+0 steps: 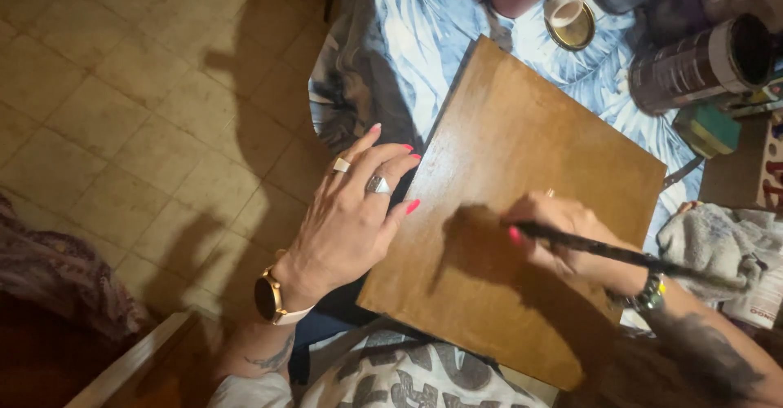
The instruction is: Applying a liquid coating to a wooden board using a brush
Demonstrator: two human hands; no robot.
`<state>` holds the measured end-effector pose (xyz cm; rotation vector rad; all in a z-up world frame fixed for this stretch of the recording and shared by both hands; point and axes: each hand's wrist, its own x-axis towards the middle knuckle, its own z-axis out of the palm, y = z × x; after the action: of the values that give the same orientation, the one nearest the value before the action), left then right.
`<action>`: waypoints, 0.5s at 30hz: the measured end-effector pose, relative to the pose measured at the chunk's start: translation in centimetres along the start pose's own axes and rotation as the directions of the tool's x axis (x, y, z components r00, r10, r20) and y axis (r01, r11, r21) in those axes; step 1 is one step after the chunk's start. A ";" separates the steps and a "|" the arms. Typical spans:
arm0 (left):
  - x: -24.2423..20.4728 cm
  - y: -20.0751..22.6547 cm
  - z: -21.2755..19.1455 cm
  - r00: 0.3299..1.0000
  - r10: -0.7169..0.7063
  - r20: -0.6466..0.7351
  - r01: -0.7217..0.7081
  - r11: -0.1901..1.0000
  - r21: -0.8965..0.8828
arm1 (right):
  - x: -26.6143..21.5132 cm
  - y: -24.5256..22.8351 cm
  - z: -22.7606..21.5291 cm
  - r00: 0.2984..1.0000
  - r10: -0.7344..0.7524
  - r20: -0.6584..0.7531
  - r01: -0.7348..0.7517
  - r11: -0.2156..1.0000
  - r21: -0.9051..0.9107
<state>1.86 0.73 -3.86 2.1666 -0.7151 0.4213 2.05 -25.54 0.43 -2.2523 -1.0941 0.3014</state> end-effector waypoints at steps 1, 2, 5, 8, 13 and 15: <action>0.0 -0.1 0.0 1.000 -0.001 0.001 0.001 1.000 0.000 | 0.0 0.1 -0.1 1.000 0.000 0.000 0.000 1.000 0.001; 0.0 -0.1 0.0 1.000 -0.004 0.002 0.004 1.000 0.009 | 0.0 0.3 -0.2 0.995 0.094 -0.029 -0.091 0.992 0.088; -0.1 -0.1 0.1 1.000 -0.008 -0.002 0.008 1.000 0.021 | 0.3 3.2 -1.1 0.959 0.267 -0.093 -0.246 0.951 0.189; -0.2 0.0 0.1 1.000 -0.007 -0.014 0.008 0.999 0.035 | 1.7 6.1 -3.0 0.929 0.298 -0.219 -0.279 0.954 0.113; -0.2 -0.2 0.2 1.000 -0.009 -0.005 0.009 0.999 0.049 | 2.2 5.2 -2.7 0.931 0.230 -0.282 -0.287 0.941 -0.180; -0.2 -0.3 -0.1 1.000 -0.019 0.003 0.019 0.999 0.027 | 2.0 2.0 -0.7 0.976 0.055 -0.209 -0.118 0.947 -0.300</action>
<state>1.89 0.99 -4.06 2.1976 -0.6941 0.4201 4.89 -25.22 -0.17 -2.5480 -0.9934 -0.0684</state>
